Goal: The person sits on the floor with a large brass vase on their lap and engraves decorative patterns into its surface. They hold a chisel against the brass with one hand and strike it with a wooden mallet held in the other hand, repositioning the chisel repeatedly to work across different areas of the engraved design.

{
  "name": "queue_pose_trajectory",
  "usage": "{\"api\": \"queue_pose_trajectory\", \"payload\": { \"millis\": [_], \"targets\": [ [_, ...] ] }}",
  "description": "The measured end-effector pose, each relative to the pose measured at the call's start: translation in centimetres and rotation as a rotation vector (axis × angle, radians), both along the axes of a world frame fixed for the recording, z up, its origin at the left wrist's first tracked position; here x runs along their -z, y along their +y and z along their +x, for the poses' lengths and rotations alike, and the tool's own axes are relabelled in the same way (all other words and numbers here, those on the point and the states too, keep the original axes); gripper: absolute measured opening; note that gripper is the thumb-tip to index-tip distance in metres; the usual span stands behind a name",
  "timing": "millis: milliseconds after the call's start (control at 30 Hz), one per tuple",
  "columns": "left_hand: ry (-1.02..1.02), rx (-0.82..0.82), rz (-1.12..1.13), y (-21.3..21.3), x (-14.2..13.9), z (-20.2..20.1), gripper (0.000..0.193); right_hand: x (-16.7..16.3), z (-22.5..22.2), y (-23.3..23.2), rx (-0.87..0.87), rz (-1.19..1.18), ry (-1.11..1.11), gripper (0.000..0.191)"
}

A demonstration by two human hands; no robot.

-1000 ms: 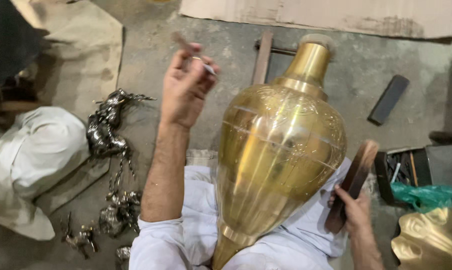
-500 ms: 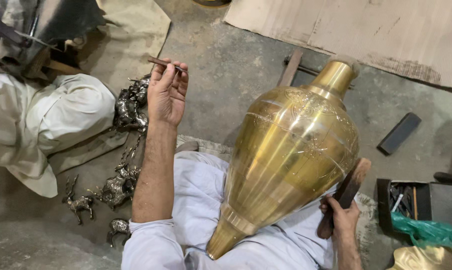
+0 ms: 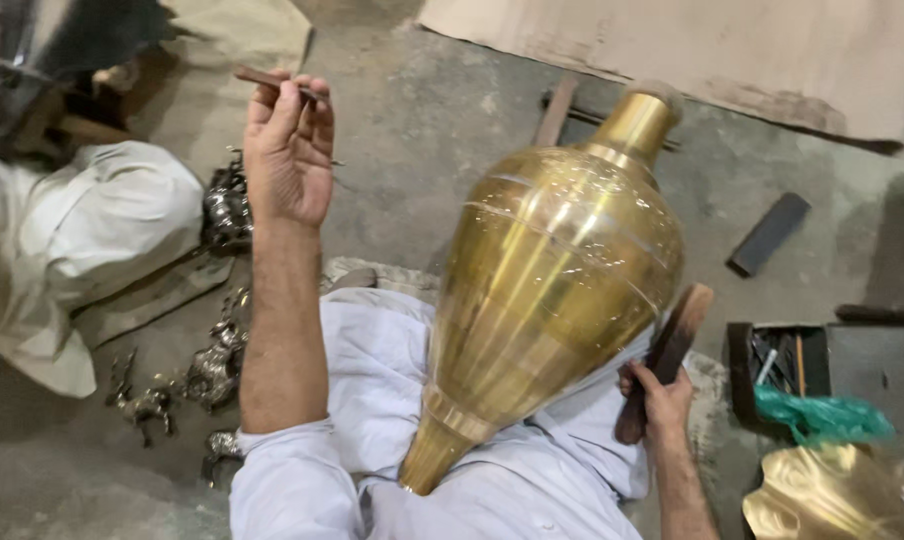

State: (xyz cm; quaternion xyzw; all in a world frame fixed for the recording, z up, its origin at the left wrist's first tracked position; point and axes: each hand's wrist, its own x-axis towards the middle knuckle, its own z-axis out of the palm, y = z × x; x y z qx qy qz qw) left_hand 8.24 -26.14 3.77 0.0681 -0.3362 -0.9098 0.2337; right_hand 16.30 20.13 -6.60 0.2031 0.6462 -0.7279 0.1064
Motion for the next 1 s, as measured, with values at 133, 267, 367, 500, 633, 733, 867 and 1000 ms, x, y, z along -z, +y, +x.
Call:
{"api": "queue_pose_trajectory", "payload": {
  "millis": [133,267,367,500,633,733,867,1000],
  "targets": [
    [-0.114,0.174,-0.131,3.4,1.5,-1.1,0.020,0.1,-0.3,0.8,0.003,0.050,0.012,0.019],
    [-0.287,0.470,-0.354,7.8,3.5,-3.2,0.027,0.4,-1.0,0.8,0.023,0.038,-0.004,0.021],
    [-0.293,0.709,-0.477,10.2,4.4,-5.4,0.031,0.8,-1.6,0.6,0.042,0.022,-0.042,0.021],
    [-0.027,0.989,-0.758,13.1,4.8,-10.0,0.035,1.9,-2.8,0.9,0.049,0.058,-0.078,0.022],
    [0.087,1.227,-1.056,15.9,4.6,-15.0,0.047,2.6,-4.4,2.0,0.023,-0.027,-0.177,0.026],
    [0.357,1.365,-1.176,18.3,4.5,-18.9,0.052,2.7,-5.4,3.8,0.038,0.024,-0.215,0.028],
    [0.454,1.666,-1.279,20.9,4.8,-22.4,0.051,2.2,-6.0,5.7,-0.064,0.263,-0.005,0.035],
    [0.529,1.947,-1.197,22.1,5.4,-25.3,0.045,2.4,-6.7,5.5,-0.161,0.385,0.201,0.045]
  ]
}}
